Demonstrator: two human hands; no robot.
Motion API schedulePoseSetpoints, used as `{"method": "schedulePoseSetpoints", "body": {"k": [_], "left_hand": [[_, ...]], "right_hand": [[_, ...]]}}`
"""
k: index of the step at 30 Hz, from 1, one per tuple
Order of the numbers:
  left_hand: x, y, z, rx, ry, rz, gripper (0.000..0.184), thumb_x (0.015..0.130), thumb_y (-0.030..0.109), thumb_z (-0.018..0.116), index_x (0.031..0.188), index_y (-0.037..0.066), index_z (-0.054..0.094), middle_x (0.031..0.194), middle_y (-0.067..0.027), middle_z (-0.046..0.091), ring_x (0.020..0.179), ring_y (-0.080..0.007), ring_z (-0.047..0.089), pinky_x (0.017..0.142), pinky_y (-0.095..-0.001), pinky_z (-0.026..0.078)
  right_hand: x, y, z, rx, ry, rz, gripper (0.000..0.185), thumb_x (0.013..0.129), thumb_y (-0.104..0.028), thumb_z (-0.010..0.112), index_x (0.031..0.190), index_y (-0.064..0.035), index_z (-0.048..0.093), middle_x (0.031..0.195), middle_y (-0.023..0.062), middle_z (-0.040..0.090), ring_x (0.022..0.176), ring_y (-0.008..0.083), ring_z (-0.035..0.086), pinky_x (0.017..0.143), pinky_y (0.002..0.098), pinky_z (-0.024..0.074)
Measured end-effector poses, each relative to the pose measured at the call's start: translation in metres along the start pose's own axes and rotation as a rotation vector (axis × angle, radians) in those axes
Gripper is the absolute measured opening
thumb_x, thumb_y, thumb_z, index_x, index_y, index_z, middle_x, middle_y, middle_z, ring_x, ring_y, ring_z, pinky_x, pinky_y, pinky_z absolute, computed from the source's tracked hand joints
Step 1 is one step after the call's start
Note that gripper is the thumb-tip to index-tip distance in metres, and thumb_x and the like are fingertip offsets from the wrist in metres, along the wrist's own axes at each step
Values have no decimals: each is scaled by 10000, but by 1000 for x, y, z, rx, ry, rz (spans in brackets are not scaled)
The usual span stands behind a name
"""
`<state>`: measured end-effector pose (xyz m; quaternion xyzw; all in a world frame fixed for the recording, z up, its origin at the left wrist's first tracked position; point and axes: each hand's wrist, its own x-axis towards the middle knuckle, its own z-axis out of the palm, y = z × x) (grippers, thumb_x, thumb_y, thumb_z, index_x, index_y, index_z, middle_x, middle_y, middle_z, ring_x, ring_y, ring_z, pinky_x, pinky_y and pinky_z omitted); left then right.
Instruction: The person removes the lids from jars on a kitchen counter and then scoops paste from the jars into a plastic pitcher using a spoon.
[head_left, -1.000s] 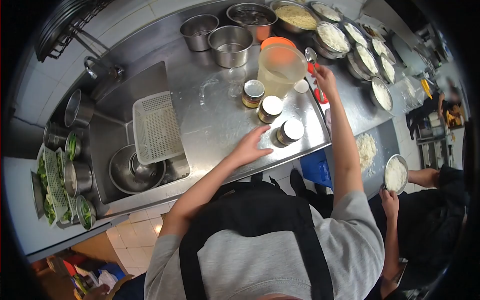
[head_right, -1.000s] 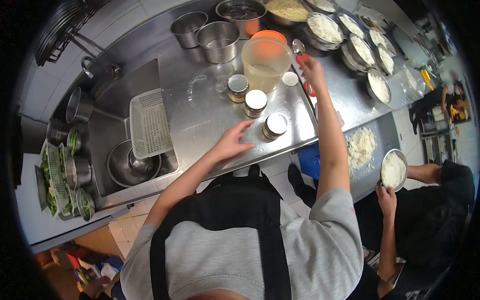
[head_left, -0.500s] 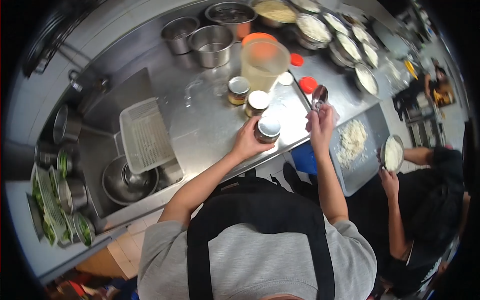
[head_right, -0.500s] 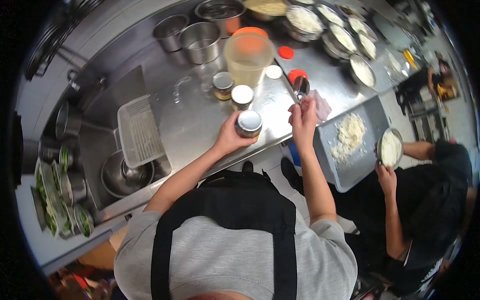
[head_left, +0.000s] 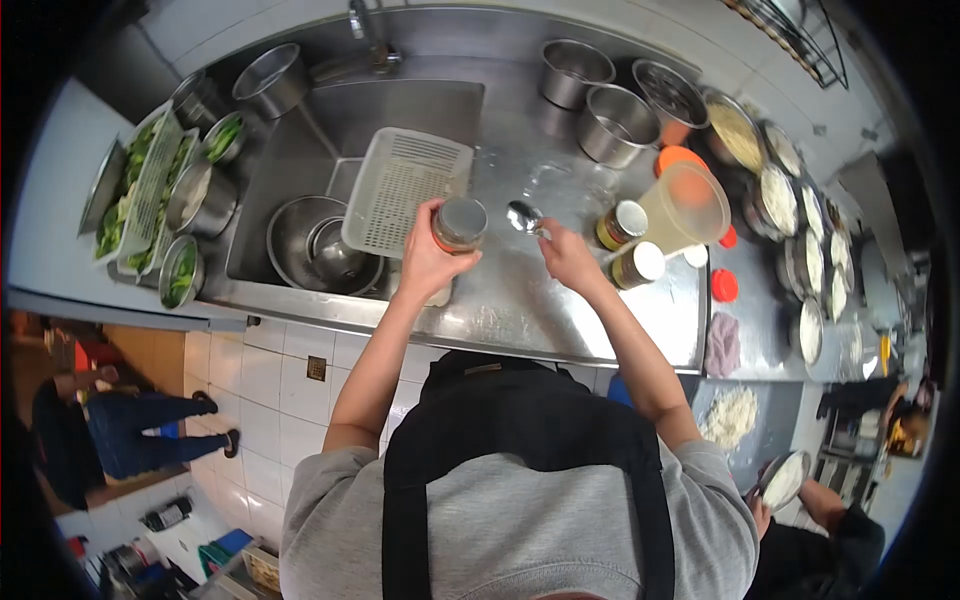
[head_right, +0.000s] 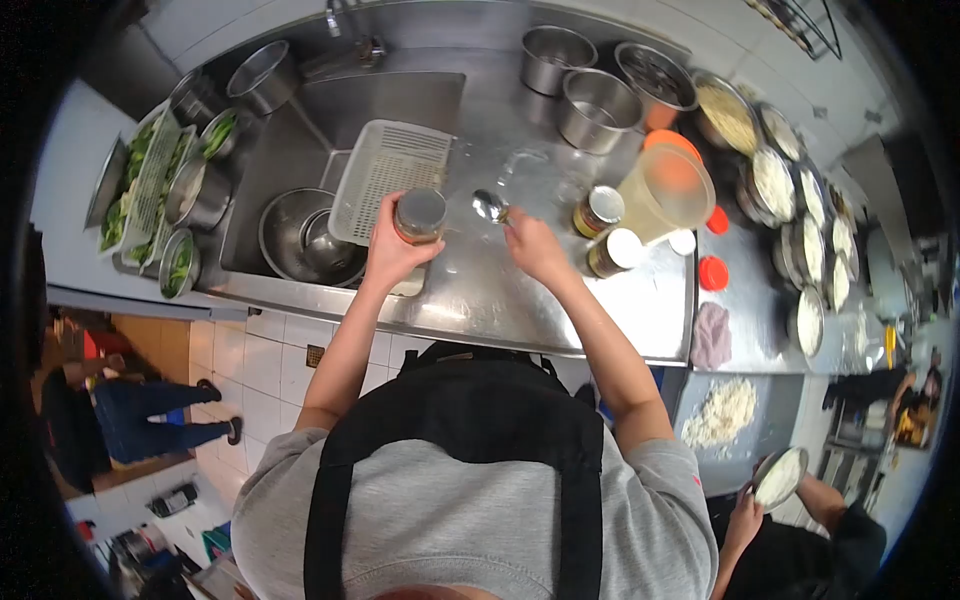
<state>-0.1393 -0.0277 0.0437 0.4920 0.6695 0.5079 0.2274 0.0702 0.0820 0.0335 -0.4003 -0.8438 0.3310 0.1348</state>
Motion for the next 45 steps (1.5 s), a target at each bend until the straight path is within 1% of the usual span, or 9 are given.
{"method": "schedulePoseSetpoints", "body": {"k": [5, 7, 10, 13, 20, 25, 34, 41, 45], "left_hand": [[-2, 0, -17, 120, -114, 16, 736, 511, 140, 790, 1177, 57, 488, 1109, -141, 584, 1050, -321, 562, 908, -397, 448], [-1, 2, -13, 153, -156, 82, 747, 508, 157, 798, 1178, 53, 485, 1053, -133, 616, 999, -295, 606, 880, -371, 467], [0, 16, -10, 136, -226, 29, 747, 495, 172, 802, 1163, 48, 491, 1060, -129, 613, 1001, -293, 601, 880, -369, 465], [5, 21, -5, 89, -287, 31, 756, 490, 173, 800, 1166, 45, 488, 1066, -124, 609, 1006, -286, 596, 886, -367, 460], [14, 18, 4, 33, -397, 11, 768, 479, 174, 797, 1170, 42, 491, 1092, -122, 586, 1022, -271, 579, 904, -358, 442], [17, 18, 6, 45, -515, 15, 771, 465, 182, 795, 1153, 20, 489, 1061, -118, 590, 994, -266, 581, 888, -351, 445], [28, 10, 22, -94, -720, 95, 731, 458, 164, 787, 1114, 16, 503, 983, -107, 608, 909, -231, 595, 830, -336, 460], [41, 11, 33, -253, -1228, 86, 734, 474, 138, 830, 1121, 15, 506, 1000, -64, 629, 934, -154, 595, 876, -301, 454], [36, 10, 53, -415, -1103, -6, 803, 479, 134, 834, 1190, 17, 480, 1081, -58, 584, 1027, -160, 546, 944, -306, 409]], "right_hand": [[8, -60, -7, 351, 67, -185, 337, 857, -46, 456, 1189, -36, 403, 727, 235, 624, 695, 401, 622, 626, 464, 481], [4, -74, -18, 41, 71, -346, 374, 859, -45, 458, 1228, -73, 403, 752, 227, 632, 693, 402, 623, 609, 483, 479], [3, -94, -24, -307, -53, -189, 424, 839, -48, 481, 1249, -125, 410, 769, 221, 636, 703, 395, 630, 605, 495, 489], [9, -73, -16, -290, 33, -363, 498, 820, -67, 505, 1297, -155, 394, 809, 213, 626, 702, 406, 626, 600, 488, 508], [-4, -78, -26, -410, 29, -331, 591, 809, -25, 496, 1353, -223, 381, 886, 195, 603, 697, 386, 632, 597, 461, 525], [1, -67, -28, -549, 28, -407, 524, 776, -58, 560, 1280, -33, 421, 855, 187, 606, 698, 356, 656, 576, 412, 544], [-7, -71, -42, -641, -85, -476, 293, 778, -93, 566, 1017, 60, 493, 839, 190, 606, 643, 331, 656, 528, 407, 538], [-29, -62, -52, -751, -121, -670, 474, 780, -110, 539, 1190, 108, 444, 808, 168, 589, 600, 293, 652, 471, 364, 521], [-46, -46, -76, -715, -92, -414, 555, 780, -72, 530, 1298, 50, 373, 863, 180, 601, 598, 317, 637, 503, 396, 517]]}}
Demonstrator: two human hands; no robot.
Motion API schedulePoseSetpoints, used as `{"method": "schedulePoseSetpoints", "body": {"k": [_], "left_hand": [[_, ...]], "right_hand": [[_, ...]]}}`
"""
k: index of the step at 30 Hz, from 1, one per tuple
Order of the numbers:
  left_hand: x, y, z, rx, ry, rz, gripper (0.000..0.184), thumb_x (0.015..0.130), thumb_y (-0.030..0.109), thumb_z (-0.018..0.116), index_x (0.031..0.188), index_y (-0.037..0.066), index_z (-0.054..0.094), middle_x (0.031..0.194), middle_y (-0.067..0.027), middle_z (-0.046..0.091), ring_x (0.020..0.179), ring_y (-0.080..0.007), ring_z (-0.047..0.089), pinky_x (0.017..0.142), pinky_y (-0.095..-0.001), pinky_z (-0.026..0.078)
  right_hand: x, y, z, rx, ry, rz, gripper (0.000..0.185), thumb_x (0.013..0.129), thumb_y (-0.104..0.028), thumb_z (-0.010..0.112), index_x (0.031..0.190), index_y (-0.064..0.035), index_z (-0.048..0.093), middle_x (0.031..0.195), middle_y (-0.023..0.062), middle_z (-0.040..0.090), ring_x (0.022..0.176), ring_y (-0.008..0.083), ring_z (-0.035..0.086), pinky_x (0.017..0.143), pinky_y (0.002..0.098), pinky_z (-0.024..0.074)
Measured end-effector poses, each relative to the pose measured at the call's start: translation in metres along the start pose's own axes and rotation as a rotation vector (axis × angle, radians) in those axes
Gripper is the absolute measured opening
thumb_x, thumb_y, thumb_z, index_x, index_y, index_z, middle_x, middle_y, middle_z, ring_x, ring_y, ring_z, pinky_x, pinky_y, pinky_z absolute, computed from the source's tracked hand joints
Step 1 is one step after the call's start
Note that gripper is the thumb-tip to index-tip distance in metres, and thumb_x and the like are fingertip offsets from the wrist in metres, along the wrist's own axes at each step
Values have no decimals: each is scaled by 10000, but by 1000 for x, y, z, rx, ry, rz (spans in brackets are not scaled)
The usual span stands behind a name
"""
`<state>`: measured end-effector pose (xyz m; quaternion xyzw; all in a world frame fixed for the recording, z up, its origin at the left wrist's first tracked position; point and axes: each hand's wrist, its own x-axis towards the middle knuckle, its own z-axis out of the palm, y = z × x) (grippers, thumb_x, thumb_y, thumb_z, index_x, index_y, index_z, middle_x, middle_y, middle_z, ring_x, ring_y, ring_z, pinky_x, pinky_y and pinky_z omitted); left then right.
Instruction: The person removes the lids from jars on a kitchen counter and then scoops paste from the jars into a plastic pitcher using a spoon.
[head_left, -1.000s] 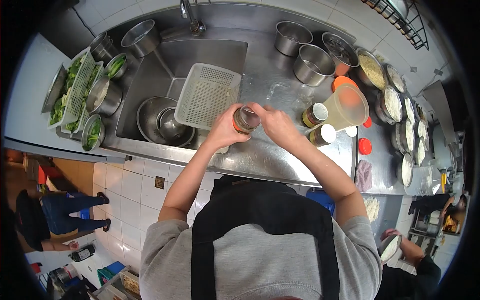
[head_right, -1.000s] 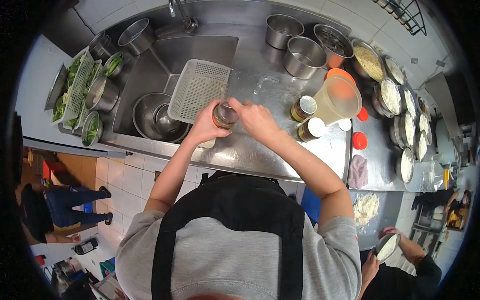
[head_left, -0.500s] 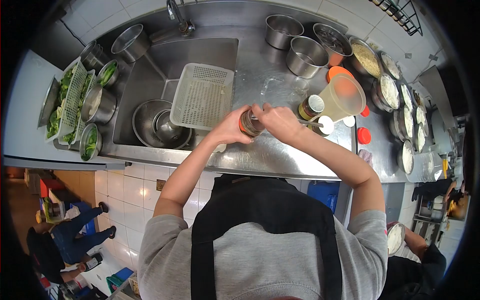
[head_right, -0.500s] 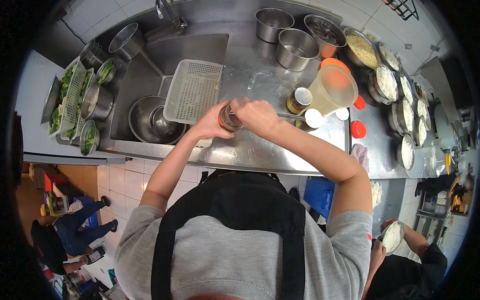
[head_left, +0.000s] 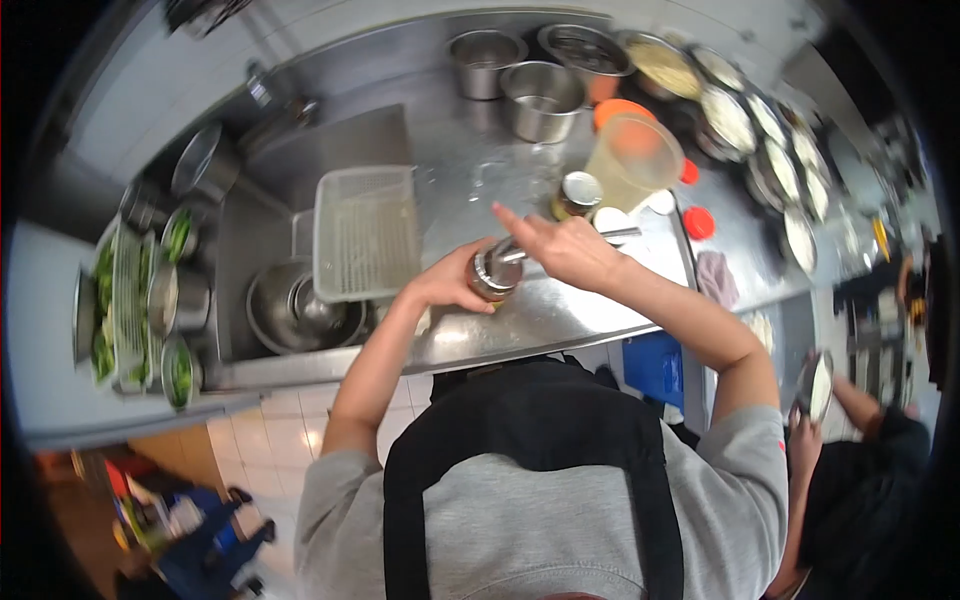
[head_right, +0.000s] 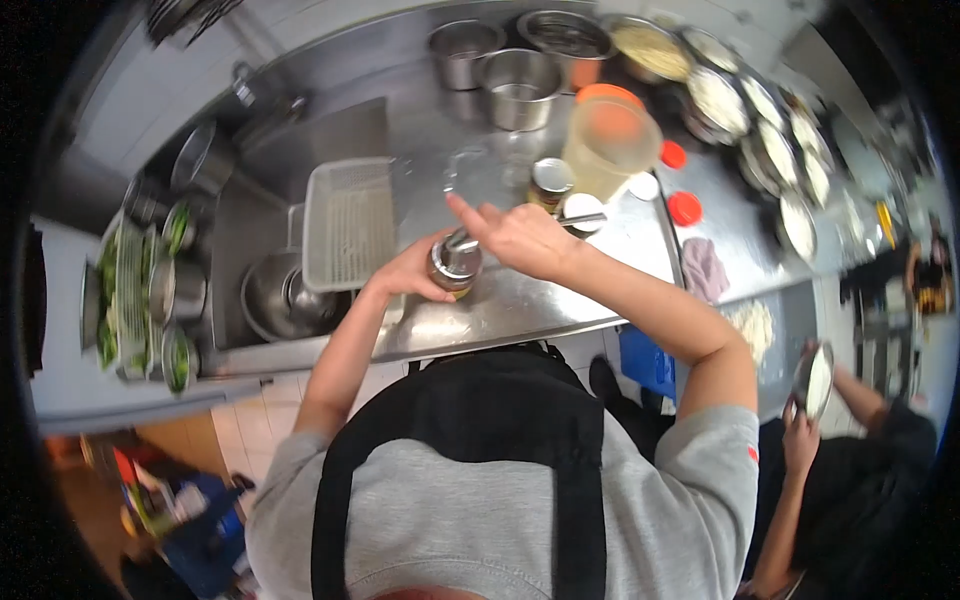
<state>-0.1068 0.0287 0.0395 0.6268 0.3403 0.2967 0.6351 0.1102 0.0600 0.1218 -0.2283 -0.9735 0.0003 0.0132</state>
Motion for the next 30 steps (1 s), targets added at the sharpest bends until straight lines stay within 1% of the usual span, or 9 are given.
{"method": "schedulePoseSetpoints", "body": {"k": [4, 8, 12, 16, 18, 20, 24, 28, 30], "left_hand": [[7, -25, 20, -43, 146, 89, 817, 509, 75, 844, 1221, 26, 446, 1105, -48, 554, 1048, -153, 529, 964, -308, 390], [19, -34, 51, -74, 158, 70, 812, 502, 102, 865, 1199, 41, 455, 1077, -25, 548, 1038, -145, 527, 950, -300, 397], [38, -48, 69, -19, 144, 103, 770, 542, 62, 839, 1201, 42, 440, 1075, -45, 556, 1021, -152, 538, 928, -300, 418], [52, -54, 79, -56, 122, 108, 779, 563, 40, 848, 1215, 40, 421, 1096, -55, 539, 1035, -164, 526, 916, -324, 435], [54, -42, 89, -130, 123, 111, 769, 559, 9, 832, 1207, 39, 420, 1072, -55, 536, 1009, -173, 534, 896, -328, 442], [57, -50, 85, -31, 134, 108, 740, 552, 6, 818, 1185, 39, 436, 1051, -57, 530, 971, -169, 529, 877, -313, 434], [62, -48, 85, 55, 150, 159, 715, 547, 20, 818, 1164, 36, 458, 1037, -56, 525, 948, -171, 522, 881, -312, 419], [62, -44, 89, 68, 159, 144, 716, 552, 31, 827, 1166, 33, 459, 1038, -58, 526, 955, -175, 523, 891, -310, 410], [63, -48, 88, 61, 154, 147, 715, 553, 32, 828, 1165, 33, 459, 1040, -56, 527, 957, -173, 523, 891, -308, 410]], "right_hand": [[-72, 24, 14, 655, 696, 804, 610, 786, -1, 445, 1366, -83, 274, 896, 282, 585, 826, 404, 593, 714, 464, 440], [-150, 74, 72, 333, 643, 1316, 627, 778, -102, 447, 1351, 23, 226, 1026, 323, 569, 888, 464, 579, 783, 509, 439], [-164, 107, 137, 246, 527, 1310, 660, 788, -40, 427, 1372, 105, 156, 1262, 348, 431, 1116, 438, 495, 903, 476, 418], [-136, 144, 183, 168, 813, 1274, 556, 800, 29, 423, 1334, 84, 277, 1081, 283, 523, 971, 431, 541, 850, 476, 439], [-122, 147, 135, 215, 343, 1505, 542, 795, 11, 467, 1316, 61, 328, 1061, 269, 508, 942, 359, 580, 792, 425, 499], [-118, 157, 166, -52, 417, 1484, 510, 851, -91, 475, 1340, -21, 347, 1000, 191, 561, 834, 317, 616, 635, 409, 534], [-118, 153, 149, -89, 326, 1442, 547, 861, -154, 492, 1373, -54, 329, 934, 136, 618, 801, 251, 622, 635, 373, 520], [-120, 155, 146, 227, 603, 1509, 479, 892, -213, 466, 1334, -67, 353, 835, 183, 653, 788, 339, 643, 653, 452, 506], [-123, 153, 135, 390, 673, 1558, 621, 756, -50, 556, 1331, -84, 323, 900, 201, 640, 850, 362, 630, 688, 477, 489]]}}
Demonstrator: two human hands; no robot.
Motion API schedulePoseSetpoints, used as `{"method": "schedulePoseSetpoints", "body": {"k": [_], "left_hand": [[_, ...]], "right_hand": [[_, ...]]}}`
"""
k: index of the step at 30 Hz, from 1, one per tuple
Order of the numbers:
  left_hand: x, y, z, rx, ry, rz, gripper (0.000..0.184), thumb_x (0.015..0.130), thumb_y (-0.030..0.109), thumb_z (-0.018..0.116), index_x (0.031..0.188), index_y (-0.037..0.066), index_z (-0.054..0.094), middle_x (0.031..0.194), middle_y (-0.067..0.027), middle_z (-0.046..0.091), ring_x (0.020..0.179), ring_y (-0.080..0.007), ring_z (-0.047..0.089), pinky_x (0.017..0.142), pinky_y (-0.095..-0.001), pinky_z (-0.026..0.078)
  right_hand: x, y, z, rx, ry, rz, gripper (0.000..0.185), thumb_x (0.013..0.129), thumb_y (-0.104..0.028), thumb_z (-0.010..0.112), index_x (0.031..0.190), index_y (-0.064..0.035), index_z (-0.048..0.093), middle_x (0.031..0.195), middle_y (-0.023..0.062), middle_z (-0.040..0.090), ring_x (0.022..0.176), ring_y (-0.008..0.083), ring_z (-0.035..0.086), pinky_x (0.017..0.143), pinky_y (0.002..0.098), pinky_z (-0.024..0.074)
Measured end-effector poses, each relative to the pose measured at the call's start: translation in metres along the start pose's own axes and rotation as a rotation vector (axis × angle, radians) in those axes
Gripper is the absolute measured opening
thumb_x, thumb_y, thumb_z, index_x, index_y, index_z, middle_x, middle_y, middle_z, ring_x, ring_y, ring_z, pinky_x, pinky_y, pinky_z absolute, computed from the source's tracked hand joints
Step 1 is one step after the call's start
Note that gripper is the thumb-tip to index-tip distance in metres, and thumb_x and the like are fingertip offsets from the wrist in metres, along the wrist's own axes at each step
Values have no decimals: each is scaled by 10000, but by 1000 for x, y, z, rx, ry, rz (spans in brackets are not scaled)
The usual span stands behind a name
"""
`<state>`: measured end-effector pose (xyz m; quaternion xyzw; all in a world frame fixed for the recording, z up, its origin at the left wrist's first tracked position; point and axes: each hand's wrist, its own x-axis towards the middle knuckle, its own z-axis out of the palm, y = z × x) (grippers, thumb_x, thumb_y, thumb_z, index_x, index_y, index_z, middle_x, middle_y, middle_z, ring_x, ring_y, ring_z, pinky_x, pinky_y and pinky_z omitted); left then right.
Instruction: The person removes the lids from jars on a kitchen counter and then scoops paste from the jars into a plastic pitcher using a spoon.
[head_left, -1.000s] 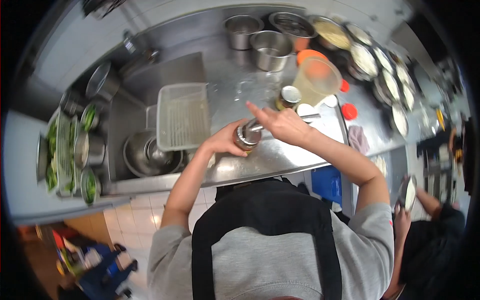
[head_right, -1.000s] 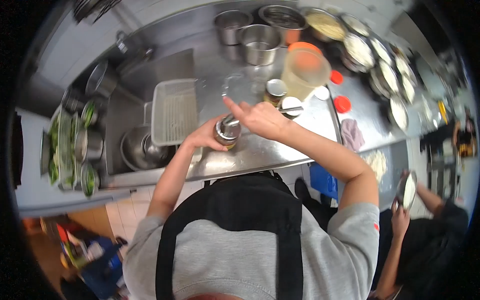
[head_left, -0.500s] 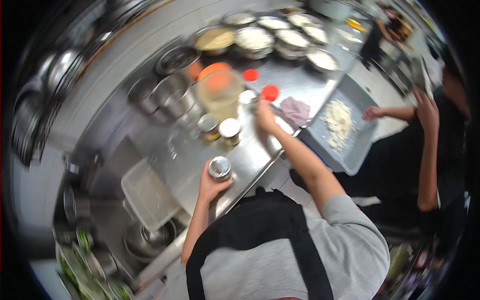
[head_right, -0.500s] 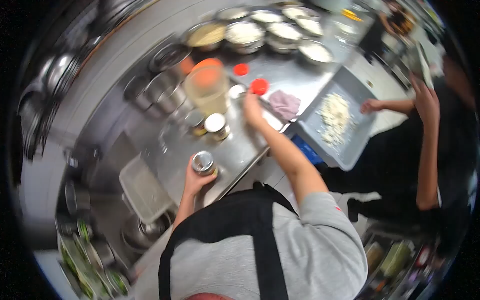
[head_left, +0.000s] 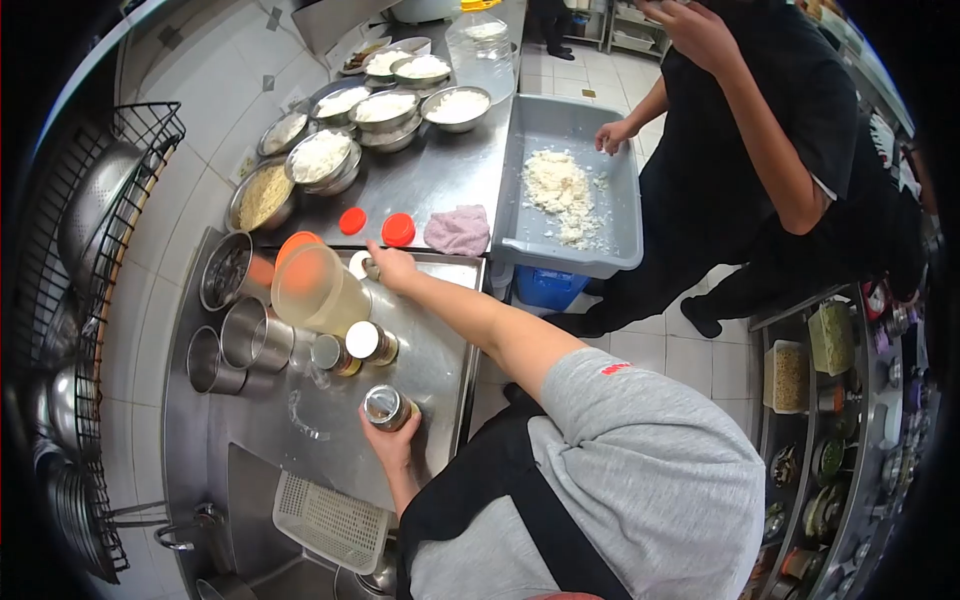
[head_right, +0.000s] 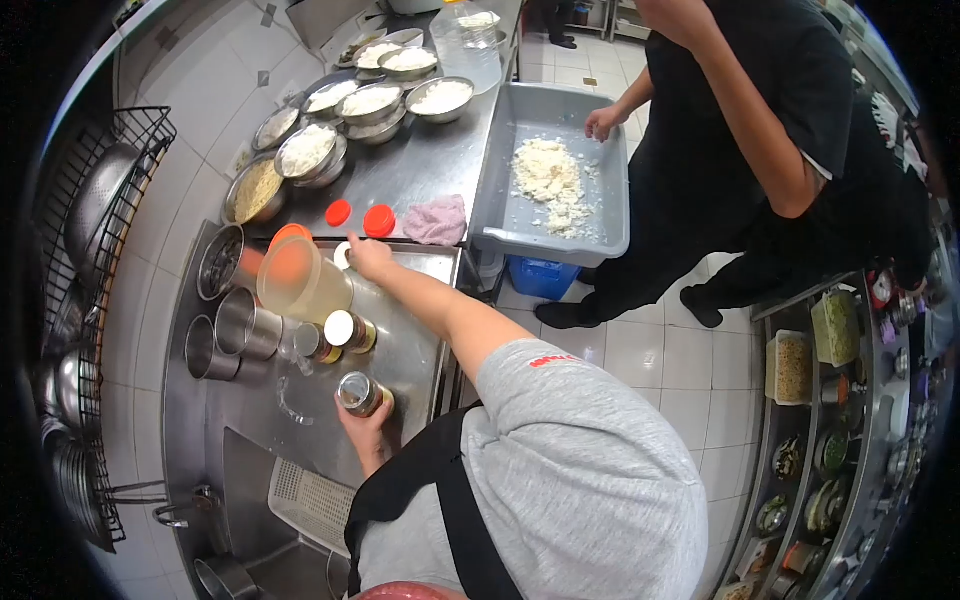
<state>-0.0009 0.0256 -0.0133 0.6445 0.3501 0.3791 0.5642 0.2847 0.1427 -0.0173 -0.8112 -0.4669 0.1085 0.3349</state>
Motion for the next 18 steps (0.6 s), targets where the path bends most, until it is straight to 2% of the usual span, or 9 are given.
{"method": "schedulePoseSetpoints", "body": {"k": [3, 5, 8, 9, 12, 14, 16, 17, 18], "left_hand": [[2, 1, 1, -21, -22, -8, 714, 557, 32, 828, 1166, 31, 458, 1041, -53, 528, 955, -168, 525, 888, -305, 414], [2, 0, 0, -31, -38, -16, 721, 561, 28, 826, 1175, 30, 448, 1047, -49, 533, 950, -163, 535, 878, -305, 425], [1, -3, -2, -65, -13, -4, 735, 561, 34, 829, 1183, 28, 438, 1058, -54, 538, 965, -169, 541, 872, -312, 435], [1, -2, -1, -55, -6, 9, 745, 559, 35, 830, 1188, 24, 432, 1066, -59, 540, 983, -169, 540, 872, -319, 440], [4, 2, -2, 21, 42, 67, 747, 553, 51, 826, 1191, 30, 438, 1084, -88, 559, 1019, -191, 556, 874, -335, 456], [7, 28, -4, 347, 90, 134, 720, 543, 94, 829, 1161, 37, 464, 1039, -96, 588, 991, -205, 578, 868, -336, 462], [10, 45, -4, 544, 96, 196, 716, 526, 103, 813, 1161, 58, 485, 1069, -119, 601, 1005, -272, 589, 863, -370, 463], [10, 50, -3, 592, 113, 221, 714, 529, 94, 808, 1164, 58, 485, 1080, -119, 596, 1004, -274, 589, 866, -369, 463], [13, 52, 2, 628, 106, 255, 711, 533, 85, 804, 1167, 59, 485, 1091, -120, 591, 1002, -275, 588, 869, -369, 464]], "right_hand": [[3, 1, -4, 4, 54, 42, 492, 753, -39, 559, 1220, -55, 405, 895, 214, 638, 848, 390, 625, 710, 497, 488], [5, 11, -3, -22, 62, -59, 411, 759, -19, 537, 1149, -30, 410, 836, 227, 638, 799, 407, 630, 672, 500, 495], [10, 25, 8, 76, 95, -140, 273, 776, -32, 531, 1040, -14, 465, 900, 206, 640, 913, 392, 609, 766, 484, 474], [4, 23, 3, 64, 84, -183, 249, 773, -9, 523, 1001, -4, 424, 932, 245, 593, 919, 407, 591, 774, 480, 475], [-20, 24, -3, 166, 333, -325, 385, 746, -41, 616, 1095, -13, 457, 1031, 210, 534, 995, 363, 537, 838, 423, 450], [-47, 3, -30, 336, 316, -332, 353, 749, -71, 644, 1068, -16, 503, 921, 167, 566, 869, 306, 586, 767, 378, 473], [-89, -29, -62, 425, 42, -218, 231, 757, -57, 640, 966, -9, 553, 801, 131, 594, 722, 246, 602, 678, 334, 481], [-105, -25, -49, 514, -12, -349, 147, 763, -60, 639, 883, -3, 578, 714, 104, 605, 620, 211, 590, 607, 310, 477], [-126, -39, -59, 580, -255, -378, 107, 815, -61, 627, 898, -3, 595, 778, 71, 610, 685, 107, 568, 633, 273, 472]]}}
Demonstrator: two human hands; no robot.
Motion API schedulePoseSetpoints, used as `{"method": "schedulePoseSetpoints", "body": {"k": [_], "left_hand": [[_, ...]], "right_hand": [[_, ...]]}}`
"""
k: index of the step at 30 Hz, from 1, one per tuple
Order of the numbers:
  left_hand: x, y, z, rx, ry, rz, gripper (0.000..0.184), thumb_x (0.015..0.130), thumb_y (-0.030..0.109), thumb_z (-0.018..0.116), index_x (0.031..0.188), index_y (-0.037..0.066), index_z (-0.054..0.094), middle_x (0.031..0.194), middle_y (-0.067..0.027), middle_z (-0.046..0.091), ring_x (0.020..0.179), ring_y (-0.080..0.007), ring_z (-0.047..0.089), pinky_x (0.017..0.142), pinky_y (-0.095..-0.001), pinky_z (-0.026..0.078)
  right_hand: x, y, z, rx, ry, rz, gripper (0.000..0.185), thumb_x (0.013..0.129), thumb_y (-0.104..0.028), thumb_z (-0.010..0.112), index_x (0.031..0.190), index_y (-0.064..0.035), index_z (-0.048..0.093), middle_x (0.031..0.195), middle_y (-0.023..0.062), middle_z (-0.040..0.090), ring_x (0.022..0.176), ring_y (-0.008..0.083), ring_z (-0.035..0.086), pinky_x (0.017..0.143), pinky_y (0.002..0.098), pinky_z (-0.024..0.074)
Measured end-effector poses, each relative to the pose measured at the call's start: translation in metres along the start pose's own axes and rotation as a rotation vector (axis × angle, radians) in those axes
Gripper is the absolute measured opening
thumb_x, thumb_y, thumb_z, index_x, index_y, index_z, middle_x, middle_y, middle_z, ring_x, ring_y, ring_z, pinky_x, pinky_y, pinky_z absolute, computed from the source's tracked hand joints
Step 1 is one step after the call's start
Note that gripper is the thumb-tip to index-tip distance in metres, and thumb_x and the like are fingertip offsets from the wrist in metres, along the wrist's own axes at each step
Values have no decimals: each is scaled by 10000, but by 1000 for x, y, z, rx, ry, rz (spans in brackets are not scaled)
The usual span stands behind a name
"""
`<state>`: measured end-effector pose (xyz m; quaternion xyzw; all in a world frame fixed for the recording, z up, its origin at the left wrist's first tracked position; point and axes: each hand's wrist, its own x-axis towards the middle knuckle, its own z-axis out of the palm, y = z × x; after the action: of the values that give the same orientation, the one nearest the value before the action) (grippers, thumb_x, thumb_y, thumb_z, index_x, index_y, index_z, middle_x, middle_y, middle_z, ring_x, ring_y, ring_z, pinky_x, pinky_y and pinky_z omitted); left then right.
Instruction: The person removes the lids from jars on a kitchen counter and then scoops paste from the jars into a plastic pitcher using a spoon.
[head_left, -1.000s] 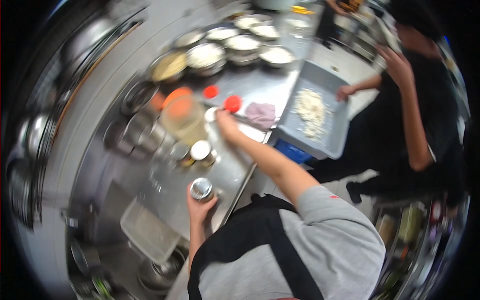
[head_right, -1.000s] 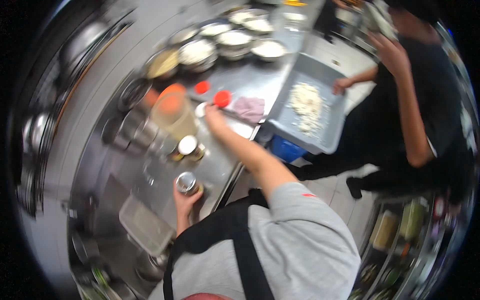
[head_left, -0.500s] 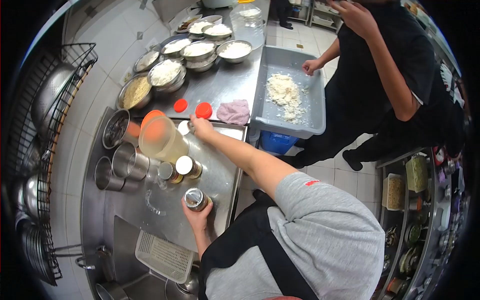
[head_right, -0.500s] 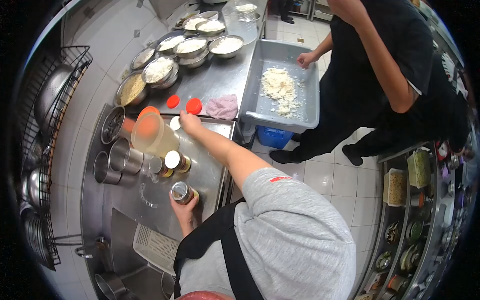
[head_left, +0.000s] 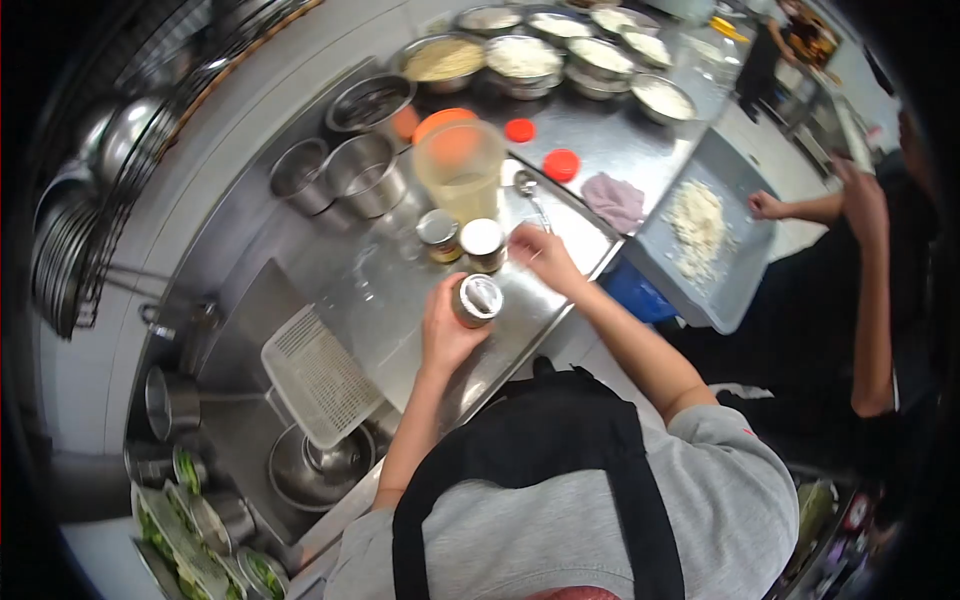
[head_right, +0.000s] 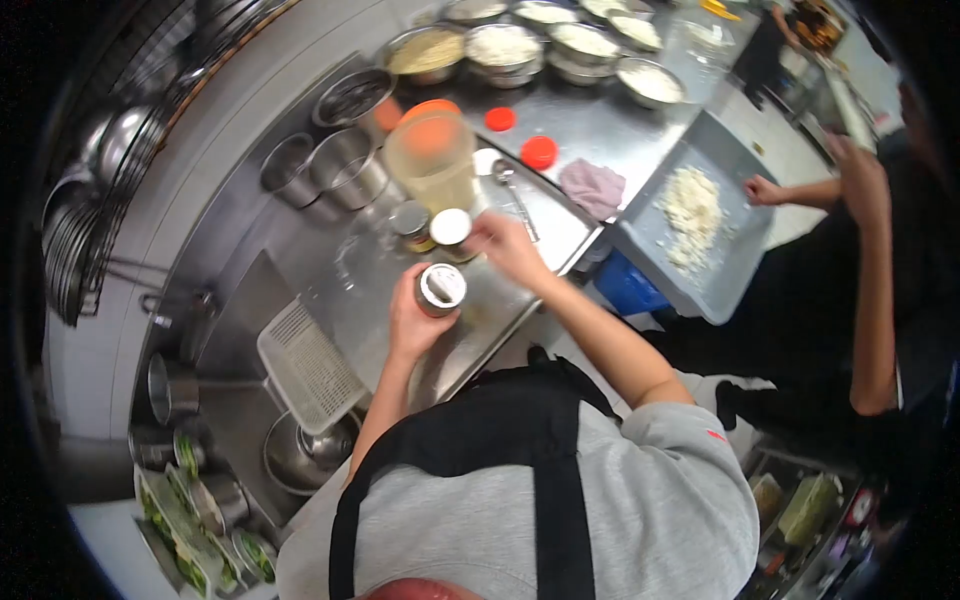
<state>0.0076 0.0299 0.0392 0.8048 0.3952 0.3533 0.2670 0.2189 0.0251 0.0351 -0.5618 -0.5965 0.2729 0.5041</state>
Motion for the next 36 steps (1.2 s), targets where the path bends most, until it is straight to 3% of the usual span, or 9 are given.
{"method": "schedulePoseSetpoints", "body": {"k": [2, 5, 7, 10, 14, 18, 22, 26, 36], "left_hand": [[3, -7, 15, -110, -21, 10, 696, 547, 75, 800, 1168, 53, 487, 1110, -117, 580, 1029, -259, 577, 886, -360, 458], [-2, -9, 34, -362, -28, -76, 722, 547, 14, 776, 1196, 41, 462, 1099, -128, 558, 1032, -264, 553, 907, -352, 436], [-8, -3, 43, -442, -81, -82, 740, 549, 1, 772, 1214, 35, 450, 1100, -122, 557, 1041, -246, 549, 908, -343, 437], [-9, 2, 50, -290, 14, -76, 783, 558, -14, 753, 1263, 41, 416, 1107, -106, 547, 1052, -229, 543, 913, -346, 440], [-13, -12, 55, -667, -90, -108, 806, 584, 7, 741, 1302, 49, 379, 1206, -139, 495, 1123, -270, 496, 944, -370, 424], [-20, -20, 49, -308, -82, -109, 815, 588, 29, 764, 1308, 73, 385, 1237, -174, 481, 1136, -342, 488, 950, -406, 420], [-26, -18, 38, -160, 11, -116, 789, 524, 91, 834, 1226, 86, 473, 1163, -134, 568, 1077, -330, 534, 902, -410, 443], [-32, -22, 33, -165, 77, -204, 766, 493, 127, 854, 1174, 85, 508, 1091, -123, 600, 1039, -328, 547, 871, -404, 456], [-4, -13, 3, -33, -9, -45, 692, 485, 168, 843, 1096, 66, 534, 1033, -127, 599, 997, -333, 553, 860, -409, 446]], "right_hand": [[-18, -17, 10, -13, -170, 59, 118, 802, -66, 637, 896, 1, 614, 771, 82, 624, 748, 139, 609, 674, 289, 496], [-25, -27, 14, -197, -45, -114, 249, 687, -168, 695, 820, 9, 580, 792, 179, 615, 743, 339, 612, 656, 400, 480], [-26, -32, 12, -282, -84, -101, 248, 680, -173, 699, 769, 14, 563, 749, 178, 592, 740, 353, 595, 653, 417, 467], [-30, -43, 11, -404, -93, -56, 252, 673, -174, 681, 791, 13, 559, 782, 185, 591, 762, 354, 598, 668, 433, 472], [-27, -37, 15, -430, -74, -120, 247, 693, -175, 644, 823, 12, 547, 762, 179, 581, 722, 356, 597, 637, 438, 481], [-26, -45, 21, -559, -157, -137, 220, 712, -118, 638, 849, -1, 513, 821, 168, 574, 758, 339, 599, 660, 427, 487], [-20, -51, 38, -652, -261, -260, 190, 706, -86, 610, 852, -2, 522, 810, 167, 575, 734, 345, 609, 621, 440, 497], [-12, -59, 43, -649, -326, -283, 130, 718, -78, 597, 803, -14, 522, 747, 156, 571, 665, 353, 605, 593, 447, 490], [10, -63, 23, -518, -442, -208, 168, 721, -196, 674, 777, -44, 630, 714, 130, 627, 713, 316, 630, 643, 414, 492]]}}
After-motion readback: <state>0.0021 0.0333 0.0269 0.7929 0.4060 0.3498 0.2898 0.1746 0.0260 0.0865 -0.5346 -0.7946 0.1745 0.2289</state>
